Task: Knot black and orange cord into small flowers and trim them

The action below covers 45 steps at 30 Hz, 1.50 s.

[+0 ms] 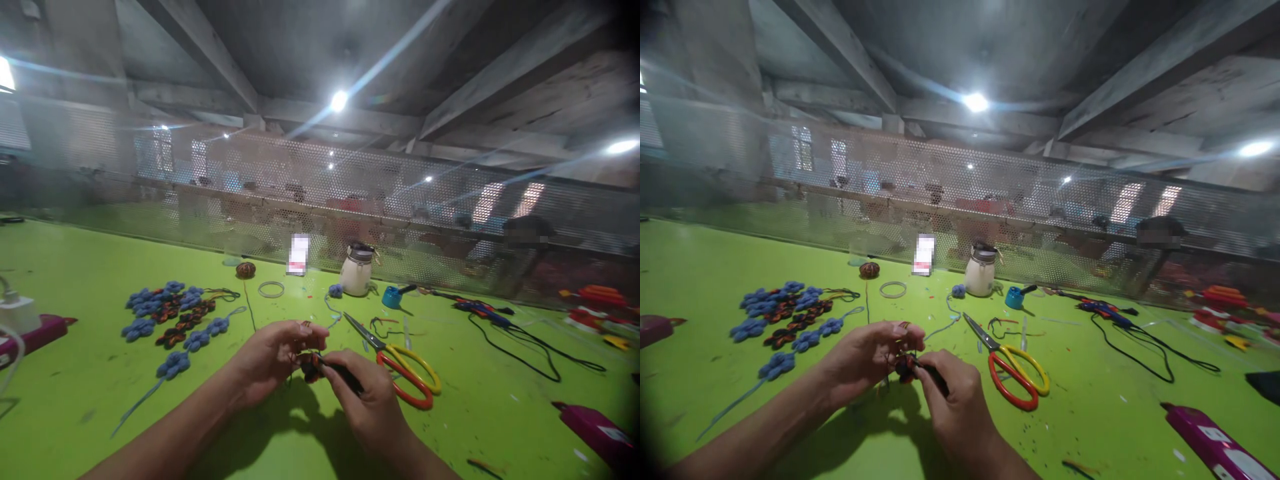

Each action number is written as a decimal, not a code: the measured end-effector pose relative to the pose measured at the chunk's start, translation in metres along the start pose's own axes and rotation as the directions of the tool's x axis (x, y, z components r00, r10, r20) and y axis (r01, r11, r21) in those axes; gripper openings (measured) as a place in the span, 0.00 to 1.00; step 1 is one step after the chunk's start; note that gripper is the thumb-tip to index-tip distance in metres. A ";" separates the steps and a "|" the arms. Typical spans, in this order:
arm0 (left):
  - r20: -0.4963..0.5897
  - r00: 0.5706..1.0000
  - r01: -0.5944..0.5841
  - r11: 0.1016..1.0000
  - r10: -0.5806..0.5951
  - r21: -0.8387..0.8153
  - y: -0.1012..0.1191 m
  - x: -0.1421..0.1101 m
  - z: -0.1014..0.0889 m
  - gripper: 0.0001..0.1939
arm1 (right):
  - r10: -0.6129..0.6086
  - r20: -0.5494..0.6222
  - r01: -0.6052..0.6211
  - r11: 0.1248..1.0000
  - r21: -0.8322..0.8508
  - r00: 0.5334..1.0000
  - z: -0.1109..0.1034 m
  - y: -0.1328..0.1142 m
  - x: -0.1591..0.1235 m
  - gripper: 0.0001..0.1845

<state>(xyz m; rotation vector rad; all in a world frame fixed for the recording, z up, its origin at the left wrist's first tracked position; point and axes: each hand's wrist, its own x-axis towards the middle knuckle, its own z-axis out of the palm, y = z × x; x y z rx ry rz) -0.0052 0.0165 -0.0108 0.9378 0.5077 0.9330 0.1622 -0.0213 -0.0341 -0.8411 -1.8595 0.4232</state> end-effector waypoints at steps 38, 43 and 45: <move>0.073 0.821 -0.400 0.478 0.567 0.782 -0.023 -0.003 0.014 0.20 | 0.542 0.058 -0.488 0.698 0.524 0.838 0.004 -0.009 0.005 0.15; -0.030 0.930 -0.272 0.739 0.367 0.616 -0.014 0.004 0.011 0.30 | 0.492 0.037 -0.434 0.728 0.530 0.870 0.004 -0.010 0.003 0.13; 0.024 0.921 -0.299 0.667 0.389 0.682 -0.013 0.003 0.010 0.27 | 0.488 0.073 -0.456 0.739 0.496 0.870 0.000 -0.009 0.004 0.13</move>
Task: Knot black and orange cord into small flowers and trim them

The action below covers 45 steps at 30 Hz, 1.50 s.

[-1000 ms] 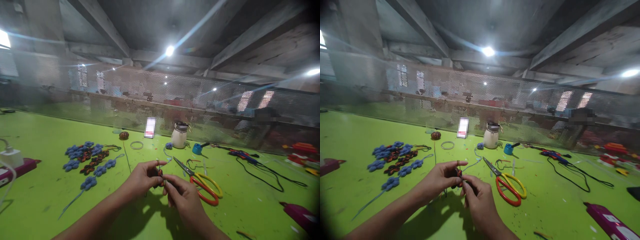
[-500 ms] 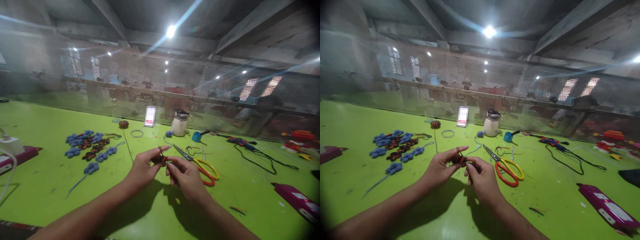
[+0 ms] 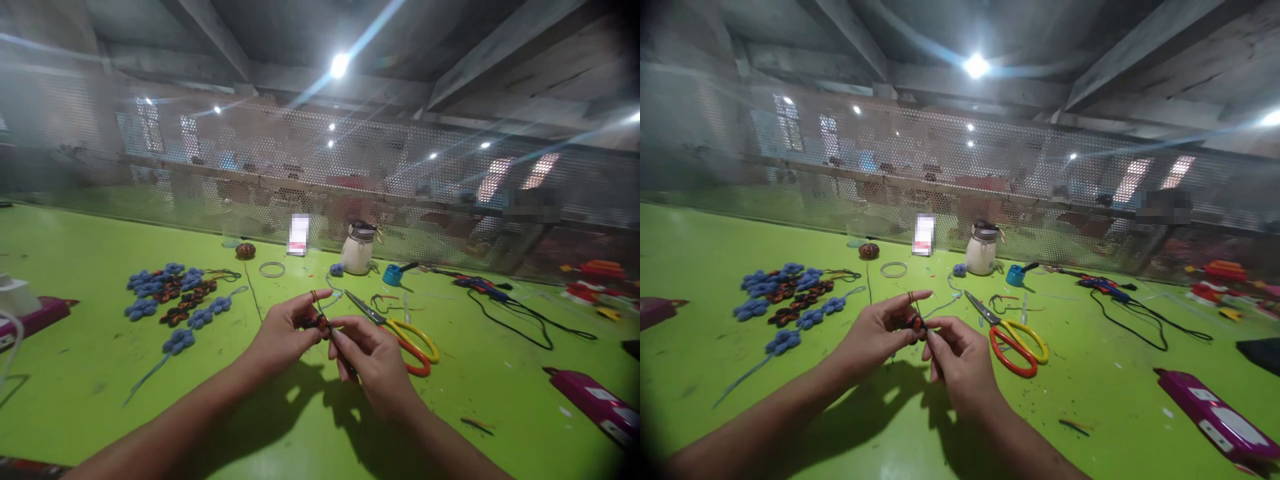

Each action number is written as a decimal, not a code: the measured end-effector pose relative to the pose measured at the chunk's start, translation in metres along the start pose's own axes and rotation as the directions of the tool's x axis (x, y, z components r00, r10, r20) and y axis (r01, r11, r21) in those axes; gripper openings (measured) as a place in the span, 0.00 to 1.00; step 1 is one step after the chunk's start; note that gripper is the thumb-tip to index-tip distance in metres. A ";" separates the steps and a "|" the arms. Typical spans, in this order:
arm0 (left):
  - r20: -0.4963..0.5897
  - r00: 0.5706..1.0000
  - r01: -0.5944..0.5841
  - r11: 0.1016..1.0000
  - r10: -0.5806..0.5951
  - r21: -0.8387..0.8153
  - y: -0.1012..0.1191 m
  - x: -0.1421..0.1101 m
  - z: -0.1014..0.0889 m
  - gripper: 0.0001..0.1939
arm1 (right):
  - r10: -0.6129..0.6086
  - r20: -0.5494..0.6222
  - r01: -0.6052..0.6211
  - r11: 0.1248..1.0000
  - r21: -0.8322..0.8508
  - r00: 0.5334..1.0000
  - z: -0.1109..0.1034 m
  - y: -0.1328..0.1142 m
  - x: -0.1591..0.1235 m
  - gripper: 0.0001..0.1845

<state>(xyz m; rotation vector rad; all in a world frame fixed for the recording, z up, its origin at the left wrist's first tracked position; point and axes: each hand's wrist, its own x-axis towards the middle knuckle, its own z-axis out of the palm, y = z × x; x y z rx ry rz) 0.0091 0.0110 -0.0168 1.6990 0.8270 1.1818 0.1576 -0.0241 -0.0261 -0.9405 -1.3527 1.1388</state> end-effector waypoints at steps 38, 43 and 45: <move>0.047 0.990 0.133 0.785 -0.131 -0.605 0.026 -0.006 -0.008 0.29 | -0.548 0.152 0.528 0.637 -0.562 0.823 -0.015 -0.013 -0.008 0.10; 0.077 0.989 0.150 0.790 -0.130 -0.595 0.029 -0.007 -0.009 0.30 | -0.566 0.190 0.560 0.602 -0.569 0.802 -0.017 -0.016 -0.008 0.11; 0.090 0.989 0.147 0.794 -0.117 -0.590 0.028 -0.007 -0.011 0.30 | -0.543 0.164 0.534 0.643 -0.549 0.823 -0.017 -0.015 -0.009 0.10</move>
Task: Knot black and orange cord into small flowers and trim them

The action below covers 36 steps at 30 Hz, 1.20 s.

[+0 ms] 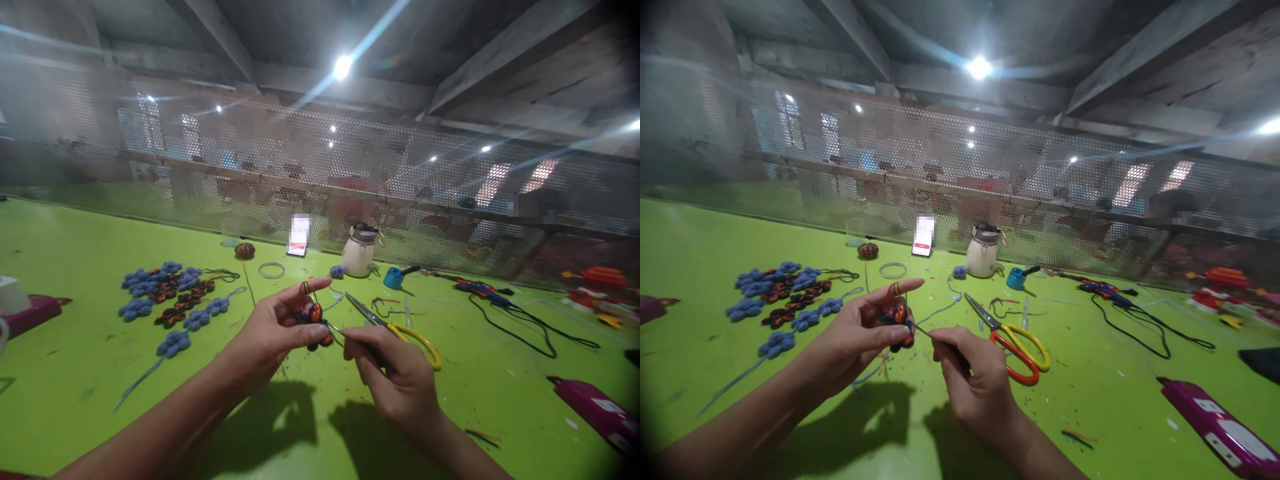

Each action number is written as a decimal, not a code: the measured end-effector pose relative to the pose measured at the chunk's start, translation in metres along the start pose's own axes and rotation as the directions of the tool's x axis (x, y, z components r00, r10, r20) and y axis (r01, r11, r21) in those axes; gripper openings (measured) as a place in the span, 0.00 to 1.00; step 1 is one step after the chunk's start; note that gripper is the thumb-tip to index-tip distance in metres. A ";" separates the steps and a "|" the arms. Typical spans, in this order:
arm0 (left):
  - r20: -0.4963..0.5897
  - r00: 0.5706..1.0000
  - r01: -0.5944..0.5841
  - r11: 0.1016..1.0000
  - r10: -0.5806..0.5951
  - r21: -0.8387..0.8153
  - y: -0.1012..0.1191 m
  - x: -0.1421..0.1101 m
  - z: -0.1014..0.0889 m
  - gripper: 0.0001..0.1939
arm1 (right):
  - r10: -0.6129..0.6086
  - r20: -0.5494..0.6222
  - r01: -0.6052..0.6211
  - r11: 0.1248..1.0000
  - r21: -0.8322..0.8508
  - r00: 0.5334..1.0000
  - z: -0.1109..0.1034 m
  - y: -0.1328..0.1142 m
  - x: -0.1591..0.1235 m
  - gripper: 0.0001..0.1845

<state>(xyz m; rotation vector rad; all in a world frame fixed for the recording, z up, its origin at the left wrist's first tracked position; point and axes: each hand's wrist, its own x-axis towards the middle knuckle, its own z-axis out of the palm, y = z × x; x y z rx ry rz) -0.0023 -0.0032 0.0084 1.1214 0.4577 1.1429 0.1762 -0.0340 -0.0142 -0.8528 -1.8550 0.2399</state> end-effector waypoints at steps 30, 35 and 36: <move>0.097 0.995 0.042 0.997 -0.035 -0.062 -0.003 0.002 -0.009 0.23 | -0.186 0.146 0.214 0.954 -0.210 0.972 -0.020 0.001 0.007 0.11; 0.120 0.991 0.070 0.995 -0.061 -0.068 -0.004 0.002 -0.010 0.19 | -0.151 0.164 0.172 0.977 -0.124 0.975 -0.023 -0.002 0.009 0.10; 0.130 0.989 0.074 0.995 -0.065 -0.063 -0.004 0.001 -0.010 0.19 | -0.130 0.166 0.145 0.986 -0.085 0.978 -0.023 -0.002 0.009 0.10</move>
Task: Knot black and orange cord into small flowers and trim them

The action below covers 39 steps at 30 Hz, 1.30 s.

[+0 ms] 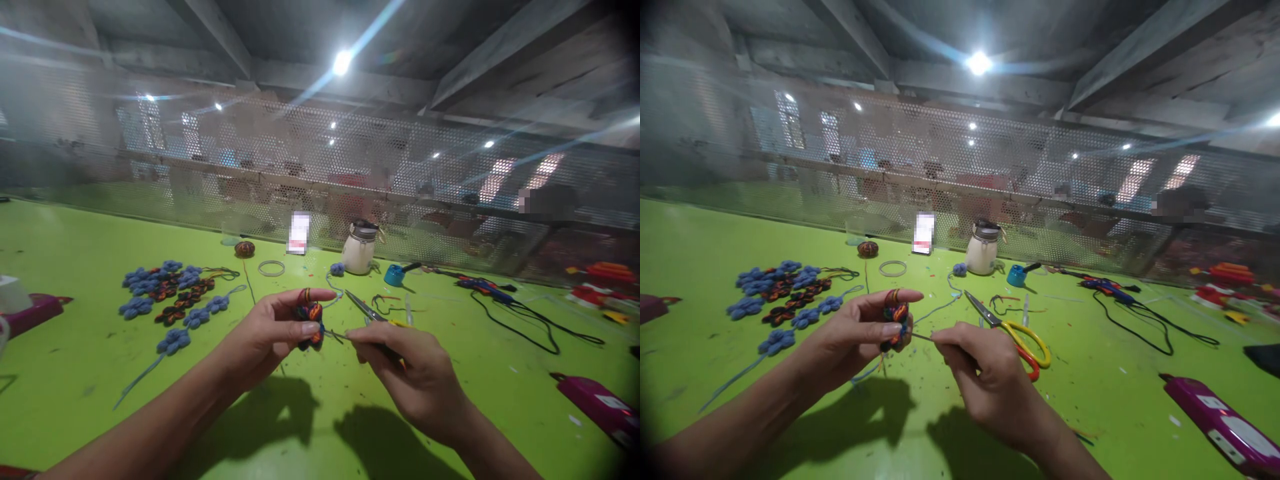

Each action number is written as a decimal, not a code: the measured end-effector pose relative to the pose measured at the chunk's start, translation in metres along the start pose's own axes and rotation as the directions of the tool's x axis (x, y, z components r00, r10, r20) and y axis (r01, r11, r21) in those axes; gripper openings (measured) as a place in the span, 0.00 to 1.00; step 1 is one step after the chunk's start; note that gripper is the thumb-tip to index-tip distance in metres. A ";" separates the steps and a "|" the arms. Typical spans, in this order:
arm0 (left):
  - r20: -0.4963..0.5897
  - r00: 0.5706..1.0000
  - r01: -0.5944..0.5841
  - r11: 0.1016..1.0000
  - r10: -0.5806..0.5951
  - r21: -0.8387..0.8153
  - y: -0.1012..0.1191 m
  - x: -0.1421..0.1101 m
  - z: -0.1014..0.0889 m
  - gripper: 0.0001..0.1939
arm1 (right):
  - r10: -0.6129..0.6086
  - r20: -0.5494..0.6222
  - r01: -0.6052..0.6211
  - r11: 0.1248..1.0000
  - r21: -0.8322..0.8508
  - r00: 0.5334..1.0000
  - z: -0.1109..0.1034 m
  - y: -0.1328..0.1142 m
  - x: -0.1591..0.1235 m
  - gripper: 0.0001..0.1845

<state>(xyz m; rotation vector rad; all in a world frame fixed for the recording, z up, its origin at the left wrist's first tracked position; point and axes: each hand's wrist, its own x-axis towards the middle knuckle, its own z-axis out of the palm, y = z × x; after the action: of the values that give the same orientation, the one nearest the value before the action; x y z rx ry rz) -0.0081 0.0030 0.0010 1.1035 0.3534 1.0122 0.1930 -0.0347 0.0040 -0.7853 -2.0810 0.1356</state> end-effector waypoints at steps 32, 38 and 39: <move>-0.190 0.976 -0.056 0.963 0.109 0.265 -0.022 0.012 0.000 0.07 | 0.445 -0.228 -0.370 0.877 0.307 0.866 0.028 0.025 0.001 0.09; -0.201 0.973 -0.045 0.943 0.117 0.330 -0.020 0.013 0.001 0.15 | 0.446 -0.302 -0.401 0.893 0.202 0.842 0.020 0.039 0.004 0.10; -0.195 0.974 -0.042 0.935 0.117 0.352 -0.019 0.012 0.001 0.13 | 0.457 -0.326 -0.416 0.889 0.191 0.827 0.017 0.044 0.005 0.11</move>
<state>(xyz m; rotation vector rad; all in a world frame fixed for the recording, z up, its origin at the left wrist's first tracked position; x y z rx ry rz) 0.0089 0.0108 -0.0124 1.3365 0.6848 1.1739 0.1991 0.0065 -0.0194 -1.1189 -1.5030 0.3306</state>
